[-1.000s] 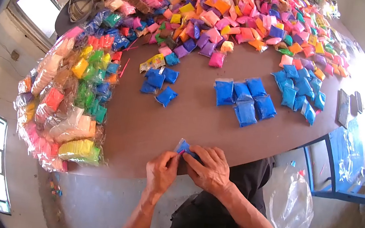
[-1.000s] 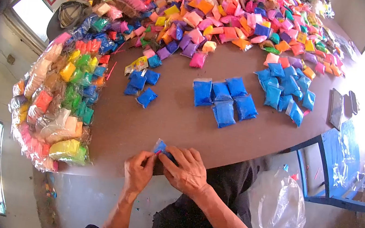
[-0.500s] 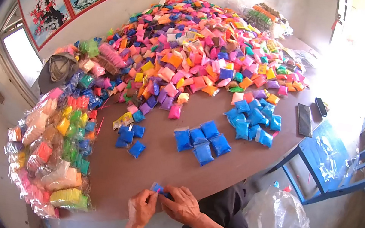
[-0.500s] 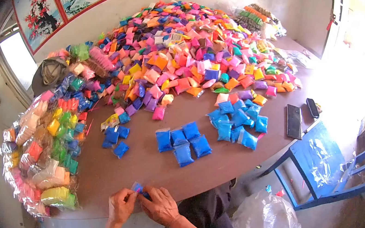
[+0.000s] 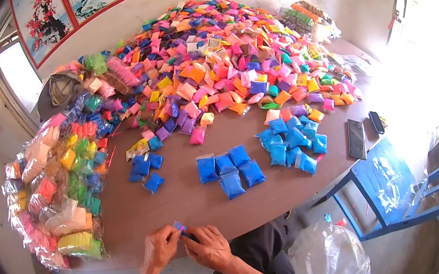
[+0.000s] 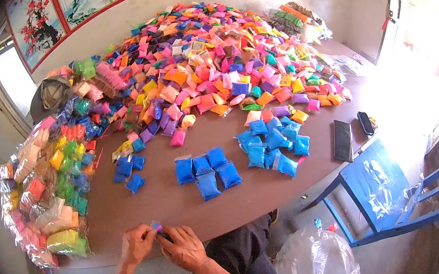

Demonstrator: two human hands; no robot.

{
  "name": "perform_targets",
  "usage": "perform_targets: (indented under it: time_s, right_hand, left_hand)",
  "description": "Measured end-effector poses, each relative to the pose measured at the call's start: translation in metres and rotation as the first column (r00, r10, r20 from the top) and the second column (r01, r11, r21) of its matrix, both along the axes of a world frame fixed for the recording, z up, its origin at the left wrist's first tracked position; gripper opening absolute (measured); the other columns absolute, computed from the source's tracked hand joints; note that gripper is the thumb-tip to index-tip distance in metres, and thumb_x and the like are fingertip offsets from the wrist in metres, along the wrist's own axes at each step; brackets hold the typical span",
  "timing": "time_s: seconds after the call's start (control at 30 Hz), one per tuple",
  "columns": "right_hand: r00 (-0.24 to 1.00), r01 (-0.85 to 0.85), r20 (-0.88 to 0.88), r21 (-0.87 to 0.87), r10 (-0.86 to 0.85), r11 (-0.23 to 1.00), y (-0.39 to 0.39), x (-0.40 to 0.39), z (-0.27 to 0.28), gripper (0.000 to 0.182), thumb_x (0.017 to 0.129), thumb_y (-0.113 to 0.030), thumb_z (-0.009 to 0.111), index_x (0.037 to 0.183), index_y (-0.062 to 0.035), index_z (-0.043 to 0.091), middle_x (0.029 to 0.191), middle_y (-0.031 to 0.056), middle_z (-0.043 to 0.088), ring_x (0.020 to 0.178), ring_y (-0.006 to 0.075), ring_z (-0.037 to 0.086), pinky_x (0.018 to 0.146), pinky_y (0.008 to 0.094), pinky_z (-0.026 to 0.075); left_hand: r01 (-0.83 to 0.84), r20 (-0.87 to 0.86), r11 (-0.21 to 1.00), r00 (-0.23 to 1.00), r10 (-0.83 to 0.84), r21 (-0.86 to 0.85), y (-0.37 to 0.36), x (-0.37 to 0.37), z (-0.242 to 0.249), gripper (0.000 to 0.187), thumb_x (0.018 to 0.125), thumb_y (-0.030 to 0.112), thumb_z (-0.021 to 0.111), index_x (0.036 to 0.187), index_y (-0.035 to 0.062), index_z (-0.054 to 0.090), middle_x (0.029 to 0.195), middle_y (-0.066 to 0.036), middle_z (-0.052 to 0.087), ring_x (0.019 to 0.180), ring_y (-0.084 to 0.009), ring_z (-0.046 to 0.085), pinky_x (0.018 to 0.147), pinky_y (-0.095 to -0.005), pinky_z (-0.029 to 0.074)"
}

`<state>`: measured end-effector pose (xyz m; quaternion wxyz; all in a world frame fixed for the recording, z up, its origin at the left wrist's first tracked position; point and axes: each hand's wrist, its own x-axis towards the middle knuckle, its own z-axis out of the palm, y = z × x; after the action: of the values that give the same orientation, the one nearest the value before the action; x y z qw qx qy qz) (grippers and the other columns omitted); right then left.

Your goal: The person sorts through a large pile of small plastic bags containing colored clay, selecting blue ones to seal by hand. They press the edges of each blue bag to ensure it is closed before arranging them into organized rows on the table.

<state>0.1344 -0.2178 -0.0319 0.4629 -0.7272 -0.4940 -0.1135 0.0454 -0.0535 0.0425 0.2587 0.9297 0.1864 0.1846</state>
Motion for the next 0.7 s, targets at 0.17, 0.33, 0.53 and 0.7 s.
perform_targets:
  time_s: [0.17,0.33,0.53,0.7]
  right_hand:
    - [1.000,0.019,0.021,0.036,-0.019,0.999,0.000,0.002,-0.002,0.039,0.090,-0.017,0.083,0.129,-0.0148,0.077,0.126,0.0082,0.070,0.117,0.0258,0.069,0.101,0.0412,0.053]
    - [1.000,-0.001,0.005,0.039,0.001,0.999,-0.001,0.000,-0.005,0.039,0.090,-0.017,0.082,0.129,-0.0135,0.077,0.130,0.0086,0.068,0.117,0.0266,0.069,0.101,0.0430,0.052]
    - [1.000,0.021,0.021,0.064,-0.023,0.998,0.000,0.002,0.002,0.035,0.087,-0.014,0.085,0.121,-0.0144,0.079,0.126,0.0072,0.069,0.113,0.0245,0.071,0.097,0.0419,0.054]
    - [1.000,0.031,-0.003,0.065,-0.031,0.997,0.000,0.000,0.001,0.033,0.087,-0.013,0.085,0.119,-0.0152,0.079,0.125,0.0065,0.070,0.112,0.0234,0.072,0.097,0.0409,0.054]
  left_hand:
    - [-0.068,-0.122,0.997,0.990,0.064,-0.033,0.027,0.010,-0.016,0.018,0.098,0.018,0.081,0.088,0.0058,0.072,0.076,-0.015,0.073,0.065,-0.0330,0.071,0.062,-0.0438,0.055]
    - [-0.029,-0.036,0.999,0.999,0.030,0.033,0.023,0.008,-0.003,0.022,0.098,0.021,0.083,0.087,0.0057,0.072,0.075,-0.015,0.073,0.064,-0.0320,0.071,0.061,-0.0434,0.054]
    - [0.004,-0.038,1.000,0.999,-0.005,-0.018,0.014,0.018,-0.020,0.021,0.099,0.021,0.083,0.088,0.0059,0.073,0.074,-0.015,0.072,0.063,-0.0318,0.071,0.061,-0.0431,0.053]
    - [-0.039,-0.111,0.999,0.993,0.043,0.038,0.037,0.028,-0.022,0.016,0.098,0.016,0.082,0.090,0.0048,0.074,0.075,-0.015,0.072,0.063,-0.0322,0.070,0.060,-0.0431,0.053]
